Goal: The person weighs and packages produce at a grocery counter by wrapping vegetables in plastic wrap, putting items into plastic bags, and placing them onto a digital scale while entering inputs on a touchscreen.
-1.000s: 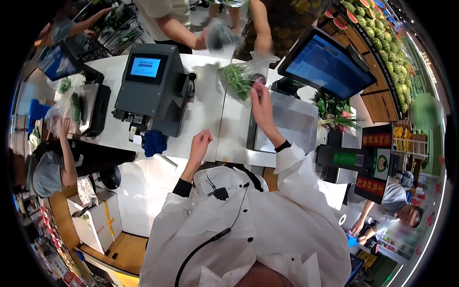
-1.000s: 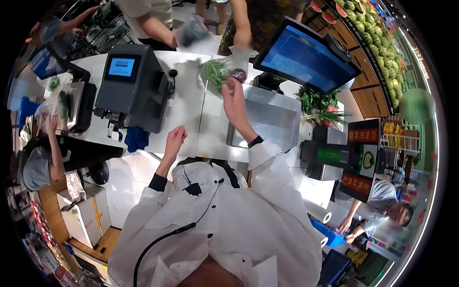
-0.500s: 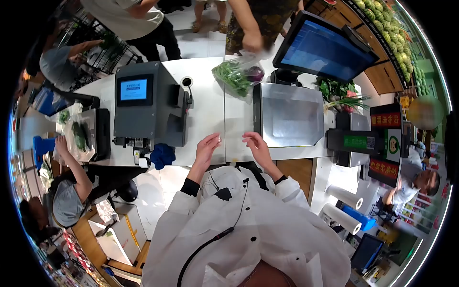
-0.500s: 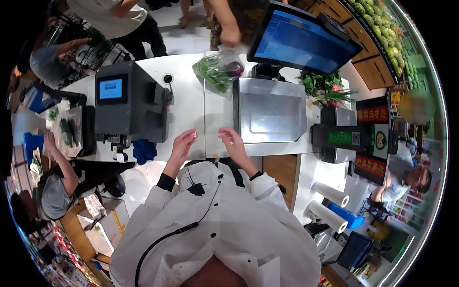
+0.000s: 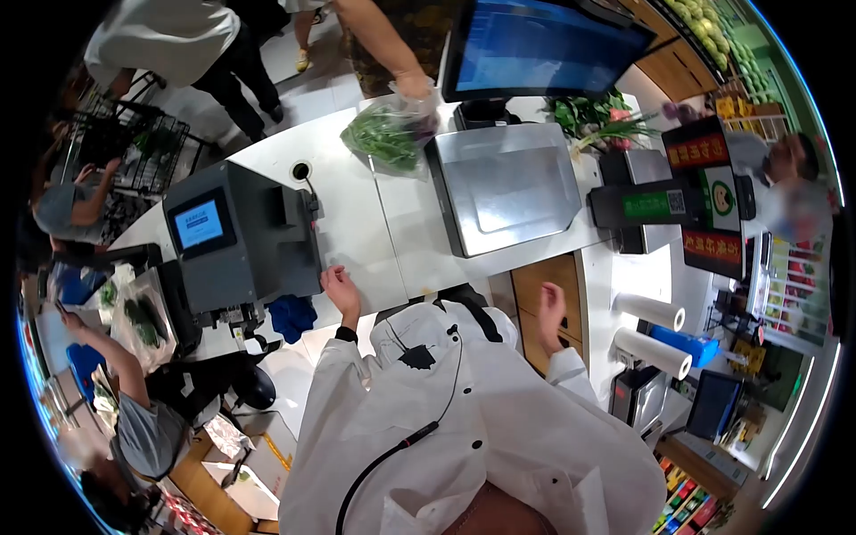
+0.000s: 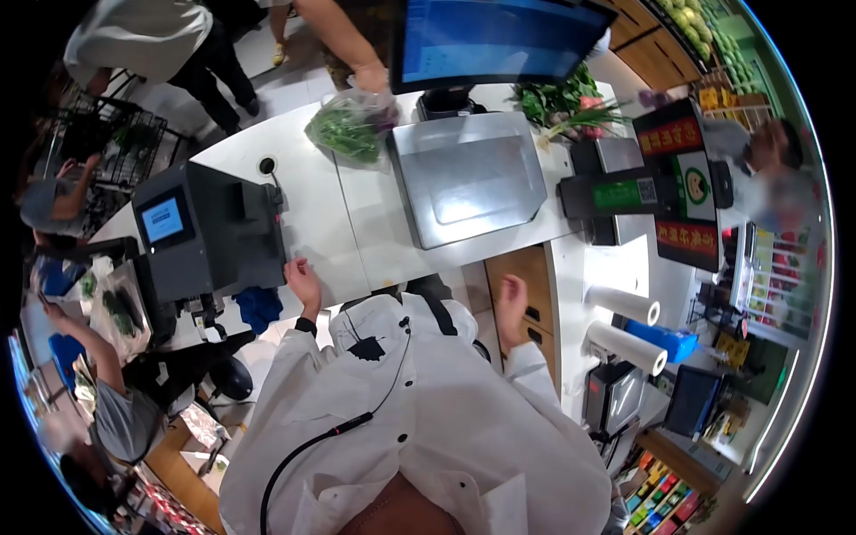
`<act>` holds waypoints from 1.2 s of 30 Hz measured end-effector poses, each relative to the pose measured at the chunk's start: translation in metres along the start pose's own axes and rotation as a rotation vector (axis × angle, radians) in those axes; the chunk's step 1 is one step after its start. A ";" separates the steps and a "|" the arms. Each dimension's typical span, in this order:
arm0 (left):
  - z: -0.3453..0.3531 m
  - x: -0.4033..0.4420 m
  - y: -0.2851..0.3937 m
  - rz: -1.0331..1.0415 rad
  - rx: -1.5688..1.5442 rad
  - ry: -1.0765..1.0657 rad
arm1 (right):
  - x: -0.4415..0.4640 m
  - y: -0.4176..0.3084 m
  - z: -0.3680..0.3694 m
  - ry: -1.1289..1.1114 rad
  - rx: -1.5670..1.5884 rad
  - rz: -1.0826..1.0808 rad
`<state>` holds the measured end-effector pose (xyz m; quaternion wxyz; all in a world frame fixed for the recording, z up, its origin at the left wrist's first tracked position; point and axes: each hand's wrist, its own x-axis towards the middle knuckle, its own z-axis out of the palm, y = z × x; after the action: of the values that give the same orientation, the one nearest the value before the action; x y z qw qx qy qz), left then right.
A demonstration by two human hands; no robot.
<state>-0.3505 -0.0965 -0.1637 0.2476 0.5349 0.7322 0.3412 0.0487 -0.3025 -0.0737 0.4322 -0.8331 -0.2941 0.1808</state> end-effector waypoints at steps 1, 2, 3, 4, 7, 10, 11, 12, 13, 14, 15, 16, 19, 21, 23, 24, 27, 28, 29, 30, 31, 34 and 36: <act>-0.001 0.000 -0.005 0.158 0.114 0.021 | 0.000 0.042 -0.028 0.133 -0.036 0.042; -0.001 0.001 -0.012 0.176 0.114 0.004 | 0.001 0.089 -0.056 0.266 -0.070 0.087; 0.001 0.002 -0.018 0.156 0.138 -0.012 | 0.004 0.136 -0.089 0.348 -0.042 0.232; 0.001 -0.002 -0.022 0.137 0.162 -0.038 | -0.004 0.167 -0.122 0.435 -0.018 0.382; 0.011 0.002 -0.064 0.244 0.136 -0.078 | -0.005 0.186 -0.174 0.675 0.178 0.563; -0.006 0.003 -0.058 0.327 0.151 -0.132 | 0.004 0.188 -0.201 0.800 0.110 0.423; -0.008 0.001 -0.059 0.351 0.093 -0.169 | 0.013 0.182 -0.211 0.842 0.007 0.386; -0.009 0.004 -0.054 0.400 0.210 -0.175 | 0.025 0.181 -0.218 0.820 -0.031 0.374; -0.009 0.006 -0.068 0.396 0.353 -0.160 | 0.029 0.176 -0.226 0.799 -0.047 0.334; -0.009 0.007 -0.069 0.446 0.408 -0.091 | 0.040 0.170 -0.227 0.766 -0.052 0.285; -0.011 0.004 -0.046 0.300 0.456 -0.107 | 0.052 0.156 -0.229 0.746 0.000 0.311; -0.016 -0.002 -0.022 0.142 0.505 -0.118 | 0.065 0.149 -0.231 0.717 0.050 0.331; -0.016 0.009 -0.021 0.184 0.604 -0.050 | 0.106 0.158 -0.241 0.897 0.190 0.182; -0.005 0.038 -0.065 0.069 0.323 -0.083 | 0.130 0.187 -0.253 1.083 0.229 0.226; -0.016 0.023 -0.062 0.010 0.131 -0.056 | 0.140 0.200 -0.265 1.091 0.228 0.099; -0.014 0.012 -0.030 0.049 0.238 0.017 | 0.139 0.217 -0.280 1.008 0.129 0.141; -0.018 -0.018 0.022 0.080 0.339 0.149 | 0.135 0.200 -0.289 0.790 0.273 0.179; -0.013 -0.018 0.013 0.122 0.274 0.214 | 0.134 0.181 -0.289 0.753 0.314 0.177; -0.007 -0.022 0.006 0.056 0.120 0.248 | 0.130 0.157 -0.287 0.727 0.334 0.173; -0.011 -0.040 0.045 0.010 0.255 0.208 | 0.120 0.118 -0.279 0.750 0.274 0.194; -0.004 -0.052 0.058 0.032 0.044 0.104 | 0.114 0.105 -0.275 0.692 0.277 0.190; 0.023 -0.108 0.161 0.297 -0.142 -0.339 | 0.100 0.082 -0.253 0.498 0.367 0.068; 0.025 -0.156 0.267 0.126 -0.358 -0.733 | 0.096 0.047 -0.224 0.213 0.305 0.151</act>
<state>-0.1205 -0.1872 0.0236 0.5600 0.6132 0.4904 0.2645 0.2623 -0.3995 0.0083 0.5673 -0.7921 -0.1528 0.1659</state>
